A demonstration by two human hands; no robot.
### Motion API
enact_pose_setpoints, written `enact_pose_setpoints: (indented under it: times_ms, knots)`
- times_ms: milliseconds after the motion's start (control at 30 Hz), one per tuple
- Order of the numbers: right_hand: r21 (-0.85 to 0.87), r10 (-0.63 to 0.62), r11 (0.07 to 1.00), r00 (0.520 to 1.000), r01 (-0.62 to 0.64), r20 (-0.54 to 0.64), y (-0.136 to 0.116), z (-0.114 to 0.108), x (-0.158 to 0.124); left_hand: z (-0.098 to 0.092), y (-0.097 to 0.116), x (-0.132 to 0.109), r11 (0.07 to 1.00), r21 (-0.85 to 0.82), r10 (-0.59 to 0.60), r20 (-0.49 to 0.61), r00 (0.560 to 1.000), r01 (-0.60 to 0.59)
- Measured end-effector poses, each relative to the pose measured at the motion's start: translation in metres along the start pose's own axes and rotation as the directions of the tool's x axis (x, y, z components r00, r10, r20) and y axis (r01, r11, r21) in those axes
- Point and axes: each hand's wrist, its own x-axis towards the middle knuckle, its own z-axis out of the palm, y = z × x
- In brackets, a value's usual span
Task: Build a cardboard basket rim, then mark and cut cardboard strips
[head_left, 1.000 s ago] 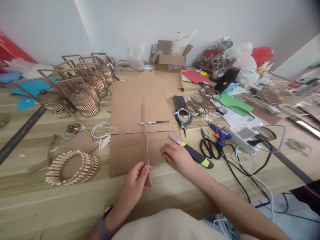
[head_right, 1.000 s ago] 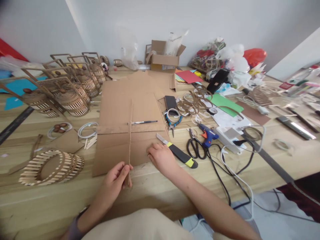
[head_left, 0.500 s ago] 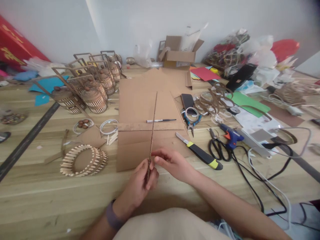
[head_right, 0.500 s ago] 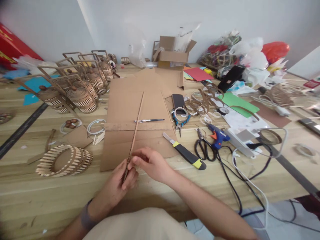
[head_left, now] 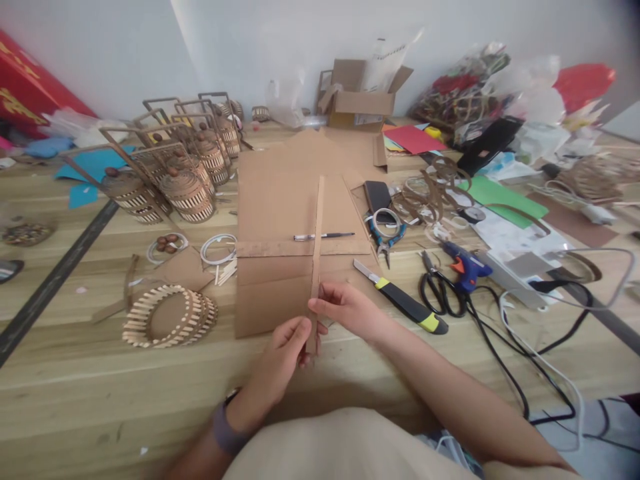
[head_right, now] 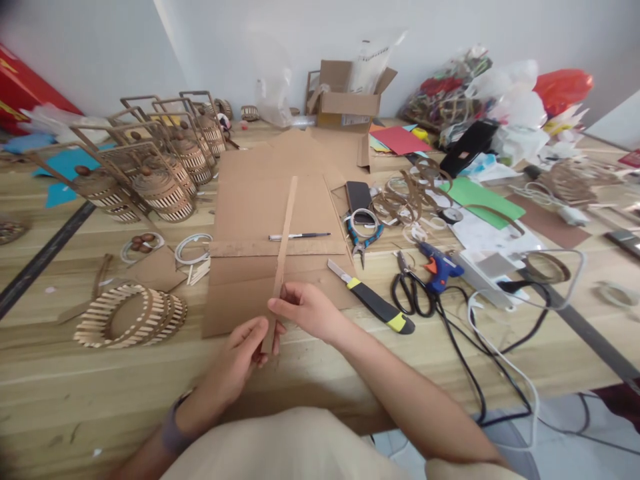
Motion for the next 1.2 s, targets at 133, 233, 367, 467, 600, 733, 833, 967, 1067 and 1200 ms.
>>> enact_pose_setpoints:
  times_ms: [133,233,367,467,600,733,833,967,1067,1200]
  knots:
    - [-0.215,-0.057,0.976,0.986,0.021,-0.159,0.006,0.0,-0.001,-0.001,0.001,0.003,0.996,0.089,0.018,-0.044,0.999,-0.014]
    - [-0.316,-0.135,0.948,0.954,0.046,-0.266,0.008,0.007,-0.012,-0.001,-0.001,0.005,0.991,0.119,0.078,-0.11,0.991,-0.064]
    - [-0.516,-0.259,0.854,0.917,0.071,-0.302,0.013,0.021,-0.029,-0.001,-0.002,0.006,0.986,0.135,0.121,-0.16,0.98,-0.099]
    - [-0.595,-0.311,0.799,0.908,0.089,-0.282,0.017,0.03,-0.034,-0.002,-0.002,0.005,0.974,0.183,0.163,-0.176,0.971,-0.13]
    - [-0.632,-0.338,0.77,0.896,0.087,-0.288,0.019,0.035,-0.033,-0.002,-0.002,0.003,0.948,0.26,0.24,-0.194,0.951,-0.186]
    - [-0.705,-0.376,0.706,0.881,0.072,-0.287,0.021,0.037,-0.031,-0.002,-0.001,0.002,0.91,0.341,0.314,-0.19,0.93,-0.237]
    - [-0.763,-0.402,0.644,0.875,0.061,-0.27,0.023,0.038,-0.029,-0.001,0.0,0.001,0.895,0.372,0.33,-0.176,0.927,-0.248]
    - [-0.817,-0.439,0.573,0.865,0.062,-0.242,0.026,0.038,-0.028,0.001,0.0,0.001,0.909,0.346,0.297,-0.146,0.944,-0.233]
    - [-0.822,-0.464,0.562,0.859,0.096,-0.216,0.024,0.027,-0.032,0.001,0.0,0.002,0.954,0.243,0.208,-0.123,0.97,-0.174]
    - [-0.843,-0.512,0.537,0.803,0.021,-0.306,0.025,-0.016,-0.052,0.0,0.003,0.003,0.992,0.1,0.093,-0.152,0.984,-0.078]
